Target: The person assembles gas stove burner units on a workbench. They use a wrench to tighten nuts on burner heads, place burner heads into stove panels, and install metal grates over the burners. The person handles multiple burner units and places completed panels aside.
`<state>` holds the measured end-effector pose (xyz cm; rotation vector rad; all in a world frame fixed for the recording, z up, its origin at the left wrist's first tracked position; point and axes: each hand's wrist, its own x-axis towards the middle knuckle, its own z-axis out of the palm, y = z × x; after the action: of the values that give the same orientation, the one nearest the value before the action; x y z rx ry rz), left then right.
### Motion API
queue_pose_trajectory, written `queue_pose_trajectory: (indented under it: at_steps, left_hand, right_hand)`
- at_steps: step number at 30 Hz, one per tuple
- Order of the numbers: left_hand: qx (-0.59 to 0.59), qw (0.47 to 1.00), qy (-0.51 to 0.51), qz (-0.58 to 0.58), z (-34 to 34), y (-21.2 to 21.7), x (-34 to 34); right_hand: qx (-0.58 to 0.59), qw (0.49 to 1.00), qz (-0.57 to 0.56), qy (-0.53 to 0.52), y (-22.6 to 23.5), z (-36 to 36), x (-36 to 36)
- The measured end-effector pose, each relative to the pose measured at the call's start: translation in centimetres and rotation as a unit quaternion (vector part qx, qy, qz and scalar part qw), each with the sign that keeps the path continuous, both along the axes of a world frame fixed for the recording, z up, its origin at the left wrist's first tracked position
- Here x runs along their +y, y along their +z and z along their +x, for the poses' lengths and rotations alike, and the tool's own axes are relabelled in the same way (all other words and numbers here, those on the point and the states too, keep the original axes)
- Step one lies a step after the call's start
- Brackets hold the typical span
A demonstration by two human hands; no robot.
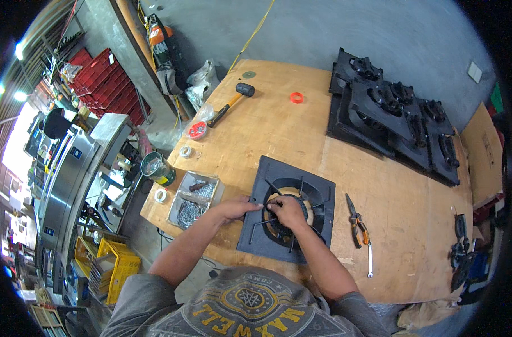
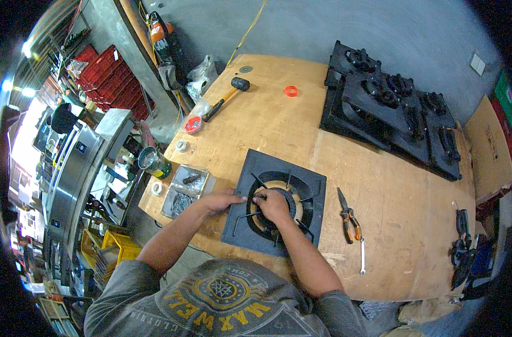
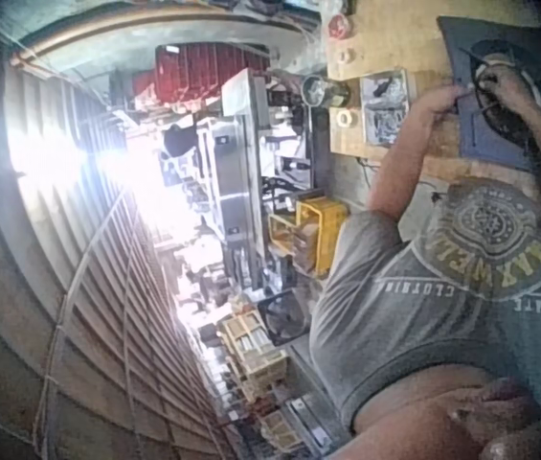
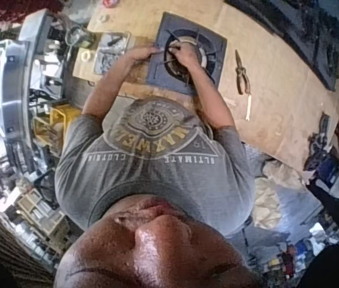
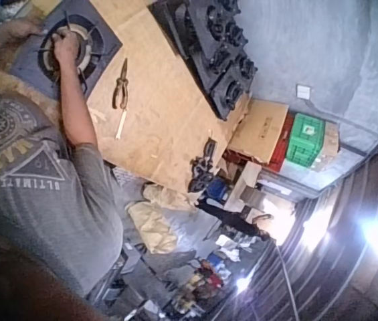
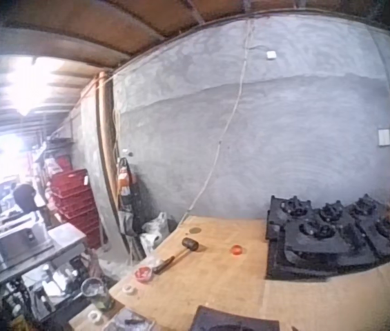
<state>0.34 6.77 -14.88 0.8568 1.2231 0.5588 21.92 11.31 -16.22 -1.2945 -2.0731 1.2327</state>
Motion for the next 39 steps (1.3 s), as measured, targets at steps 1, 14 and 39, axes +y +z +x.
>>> queue_pose_trajectory:
  at_steps: [1, 14, 39]
  left_hand:
    - [0.011, 1.0, 0.0, -0.003, 0.0, -0.3, 0.1]
    - [-0.011, 1.0, 0.011, 0.008, -0.3, -1.4, -0.8]
    - [-0.016, 0.954, 0.143, 0.262, 3.4, 4.7, -7.9]
  right_hand:
    - [0.0, 1.0, 0.002, -0.007, -0.1, 0.0, -0.1]
    - [0.003, 1.0, 0.017, -0.009, -0.8, -0.3, -0.2]
    - [0.024, 0.973, 0.23, 0.016, 8.8, -4.3, -9.8]
